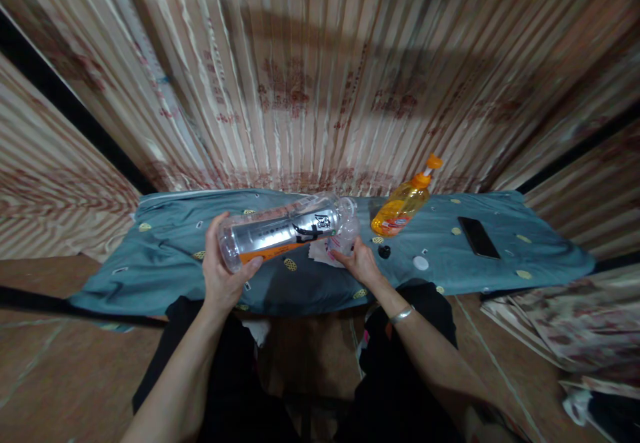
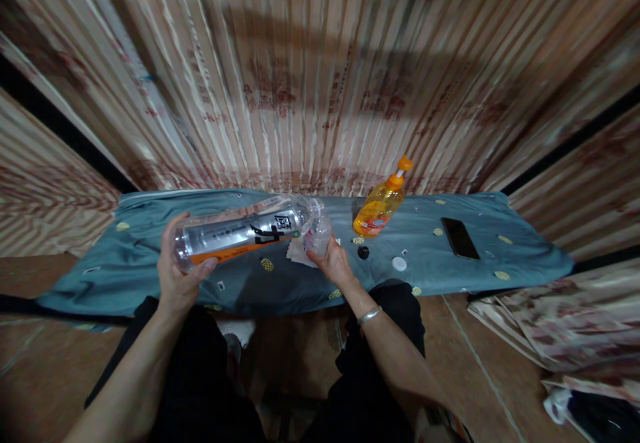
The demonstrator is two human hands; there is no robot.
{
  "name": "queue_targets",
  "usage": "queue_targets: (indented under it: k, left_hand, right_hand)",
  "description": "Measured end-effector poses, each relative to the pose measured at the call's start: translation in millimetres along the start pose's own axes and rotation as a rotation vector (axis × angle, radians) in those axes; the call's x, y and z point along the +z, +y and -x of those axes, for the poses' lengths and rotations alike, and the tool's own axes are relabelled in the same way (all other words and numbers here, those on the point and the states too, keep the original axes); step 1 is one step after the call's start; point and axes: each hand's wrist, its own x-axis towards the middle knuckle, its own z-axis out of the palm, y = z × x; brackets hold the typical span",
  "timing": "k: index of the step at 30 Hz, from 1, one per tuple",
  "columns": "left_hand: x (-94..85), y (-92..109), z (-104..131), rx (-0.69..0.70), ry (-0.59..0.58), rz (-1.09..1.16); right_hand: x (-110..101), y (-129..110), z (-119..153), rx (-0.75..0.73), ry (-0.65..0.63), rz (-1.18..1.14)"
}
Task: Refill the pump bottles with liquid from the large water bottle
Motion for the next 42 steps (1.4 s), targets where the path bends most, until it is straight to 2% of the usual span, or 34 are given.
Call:
queue_targets:
  k: [18,27,38,42]
  left_hand:
    - [-0.7,-3.2,-0.1,0.024,-0.011,0.007]
    - [0.2,-1.2,-0.6,0.042,-0.001,0.005]
    - [-0.2,-1.5,-0.7,0.056,0.004,-0.038]
    - [-0.6,-3.0,-0.6,0.062,-0.005,-0.054]
  right_hand:
    - [5.4,7.9,-2.1,-0.016,0.026,-0.004]
    - [-0.7,-1.8,-0.3,0.003,0.028,-0.017]
    - [-1.0,1.9,-0.3,-0.046,0.045,-0.096]
    - [-1.1,0.4,-0.6,-0.014,0.032,-0.078]
